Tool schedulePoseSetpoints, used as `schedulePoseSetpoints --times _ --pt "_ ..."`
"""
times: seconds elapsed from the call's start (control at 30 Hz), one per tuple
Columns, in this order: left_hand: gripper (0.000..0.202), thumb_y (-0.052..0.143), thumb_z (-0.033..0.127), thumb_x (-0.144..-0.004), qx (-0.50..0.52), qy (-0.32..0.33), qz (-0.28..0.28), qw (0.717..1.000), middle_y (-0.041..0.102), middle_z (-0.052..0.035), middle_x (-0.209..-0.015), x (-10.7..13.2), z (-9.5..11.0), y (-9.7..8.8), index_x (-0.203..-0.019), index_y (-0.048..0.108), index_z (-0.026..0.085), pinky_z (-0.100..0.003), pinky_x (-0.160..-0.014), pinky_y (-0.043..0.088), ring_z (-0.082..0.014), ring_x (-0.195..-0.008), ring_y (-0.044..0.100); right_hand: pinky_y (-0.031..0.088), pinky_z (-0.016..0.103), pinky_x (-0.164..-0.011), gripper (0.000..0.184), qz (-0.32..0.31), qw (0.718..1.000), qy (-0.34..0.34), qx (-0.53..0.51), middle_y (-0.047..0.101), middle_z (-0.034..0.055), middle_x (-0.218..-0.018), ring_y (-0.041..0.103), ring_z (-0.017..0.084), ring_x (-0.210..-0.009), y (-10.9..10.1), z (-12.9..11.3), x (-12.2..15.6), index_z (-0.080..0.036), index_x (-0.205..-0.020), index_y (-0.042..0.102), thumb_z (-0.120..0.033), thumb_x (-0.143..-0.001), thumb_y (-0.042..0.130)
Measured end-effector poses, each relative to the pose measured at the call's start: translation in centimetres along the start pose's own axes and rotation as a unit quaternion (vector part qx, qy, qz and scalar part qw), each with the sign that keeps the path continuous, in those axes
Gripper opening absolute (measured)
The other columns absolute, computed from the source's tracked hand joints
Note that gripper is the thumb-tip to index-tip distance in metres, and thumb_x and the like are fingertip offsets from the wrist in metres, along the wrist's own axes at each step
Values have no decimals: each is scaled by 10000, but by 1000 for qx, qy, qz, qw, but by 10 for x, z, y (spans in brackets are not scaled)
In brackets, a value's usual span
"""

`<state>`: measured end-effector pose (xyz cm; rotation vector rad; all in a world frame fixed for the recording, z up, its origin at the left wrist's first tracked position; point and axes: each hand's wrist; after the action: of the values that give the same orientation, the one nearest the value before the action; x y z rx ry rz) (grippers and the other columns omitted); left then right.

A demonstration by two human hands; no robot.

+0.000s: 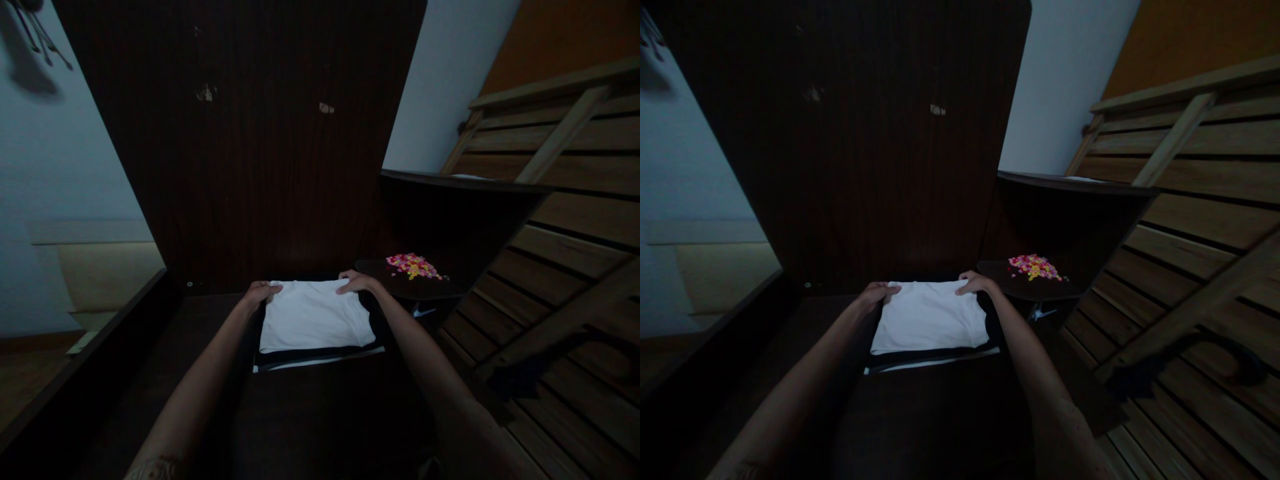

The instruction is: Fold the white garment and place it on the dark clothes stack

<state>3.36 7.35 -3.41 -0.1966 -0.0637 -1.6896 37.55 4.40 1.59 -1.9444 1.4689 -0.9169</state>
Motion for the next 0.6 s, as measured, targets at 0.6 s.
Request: schedulePoseSetpoints --times 0.6 --pt "259 845 330 -495 -272 88 -215 934 608 23 -583 -7 65 -33 -585 655 180 -234 -588 361 -153 -626 529 470 246 -731 486 21 995 -42 -84 683 7 -923 609 180 -874 4 20 2 -184 -1010 718 -193 -531 802"
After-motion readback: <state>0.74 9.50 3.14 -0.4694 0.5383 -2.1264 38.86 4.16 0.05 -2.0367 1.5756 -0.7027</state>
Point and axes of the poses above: each hand's wrist, its own x-axis away from the middle knuckle, its own y-axis out of the palm, z = x × y
